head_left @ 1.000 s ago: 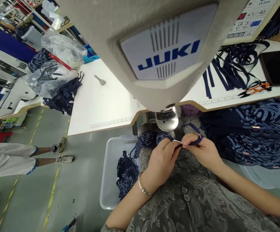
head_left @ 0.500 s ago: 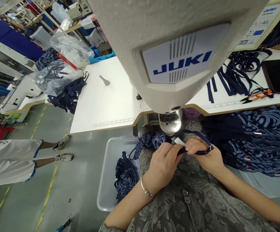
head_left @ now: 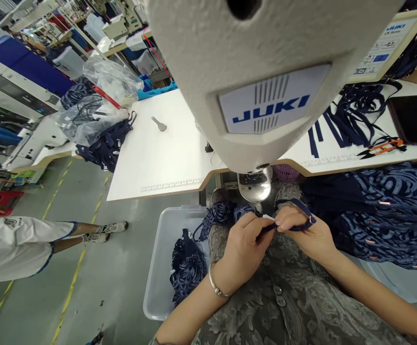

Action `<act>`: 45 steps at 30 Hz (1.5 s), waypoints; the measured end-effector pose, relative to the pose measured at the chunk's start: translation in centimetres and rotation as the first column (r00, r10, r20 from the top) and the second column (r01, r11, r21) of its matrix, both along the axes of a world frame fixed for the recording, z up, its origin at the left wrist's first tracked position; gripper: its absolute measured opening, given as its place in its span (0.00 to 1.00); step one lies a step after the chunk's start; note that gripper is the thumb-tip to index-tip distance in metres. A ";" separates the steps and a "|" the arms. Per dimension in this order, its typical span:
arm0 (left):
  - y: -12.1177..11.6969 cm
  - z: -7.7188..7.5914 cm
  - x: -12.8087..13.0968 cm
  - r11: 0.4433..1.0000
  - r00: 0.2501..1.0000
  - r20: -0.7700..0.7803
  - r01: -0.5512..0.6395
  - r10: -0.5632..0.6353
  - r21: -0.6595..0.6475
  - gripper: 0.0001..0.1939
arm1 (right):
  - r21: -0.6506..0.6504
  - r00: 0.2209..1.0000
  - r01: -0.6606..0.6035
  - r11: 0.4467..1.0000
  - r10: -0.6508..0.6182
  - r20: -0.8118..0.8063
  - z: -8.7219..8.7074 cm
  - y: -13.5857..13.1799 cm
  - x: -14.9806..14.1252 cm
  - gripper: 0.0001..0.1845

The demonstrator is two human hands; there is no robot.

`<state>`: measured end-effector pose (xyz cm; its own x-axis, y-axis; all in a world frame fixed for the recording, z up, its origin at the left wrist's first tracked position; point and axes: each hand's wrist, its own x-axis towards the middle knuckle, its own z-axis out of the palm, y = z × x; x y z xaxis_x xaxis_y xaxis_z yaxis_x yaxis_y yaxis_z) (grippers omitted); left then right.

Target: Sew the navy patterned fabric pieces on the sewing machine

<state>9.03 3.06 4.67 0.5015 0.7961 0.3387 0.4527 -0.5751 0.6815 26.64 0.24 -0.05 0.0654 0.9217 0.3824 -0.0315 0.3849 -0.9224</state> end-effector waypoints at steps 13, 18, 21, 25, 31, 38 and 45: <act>0.2 0.8 0.6 0.994 0.994 -0.030 -0.108 0.108 -0.007 0.05 | -0.190 0.999 0.034 0.981 -0.031 0.018 0.7 0.2 -0.7 0.06; 0.8 2.3 0.2 0.992 0.993 -0.074 -0.098 0.092 -0.080 0.03 | -0.197 0.990 0.052 0.979 -0.025 0.138 2.6 1.3 -0.8 0.04; 1.8 3.2 -0.2 0.990 0.990 -0.105 -0.108 0.098 -0.091 0.02 | -0.209 0.962 0.141 0.968 -0.083 0.261 3.9 2.8 -1.0 0.06; 3.9 3.6 -0.8 0.990 0.971 -0.194 -0.142 0.136 -0.015 0.09 | -0.148 0.879 0.222 0.964 -0.132 0.458 5.0 4.8 -1.2 0.06; 5.0 1.8 -1.3 0.913 0.968 -0.175 -0.097 0.178 0.395 0.11 | -0.184 0.885 0.164 0.969 -0.062 0.462 5.0 5.9 -1.3 0.04; 3.3 -0.6 -1.5 0.872 0.956 -0.287 0.092 0.057 0.481 0.20 | -0.455 0.991 0.032 0.890 0.031 0.132 4.4 7.2 -0.7 0.15; 3.4 0.1 -1.9 0.894 0.921 -0.381 0.104 0.079 0.436 0.20 | -0.428 0.967 0.082 0.900 0.032 0.252 5.3 7.9 0.1 0.10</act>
<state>7.15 6.45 4.75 0.6719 0.6015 0.4321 0.6128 -0.7792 0.1318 26.78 8.13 5.27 0.0464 0.9978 -0.0466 0.2233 -0.0559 -0.9731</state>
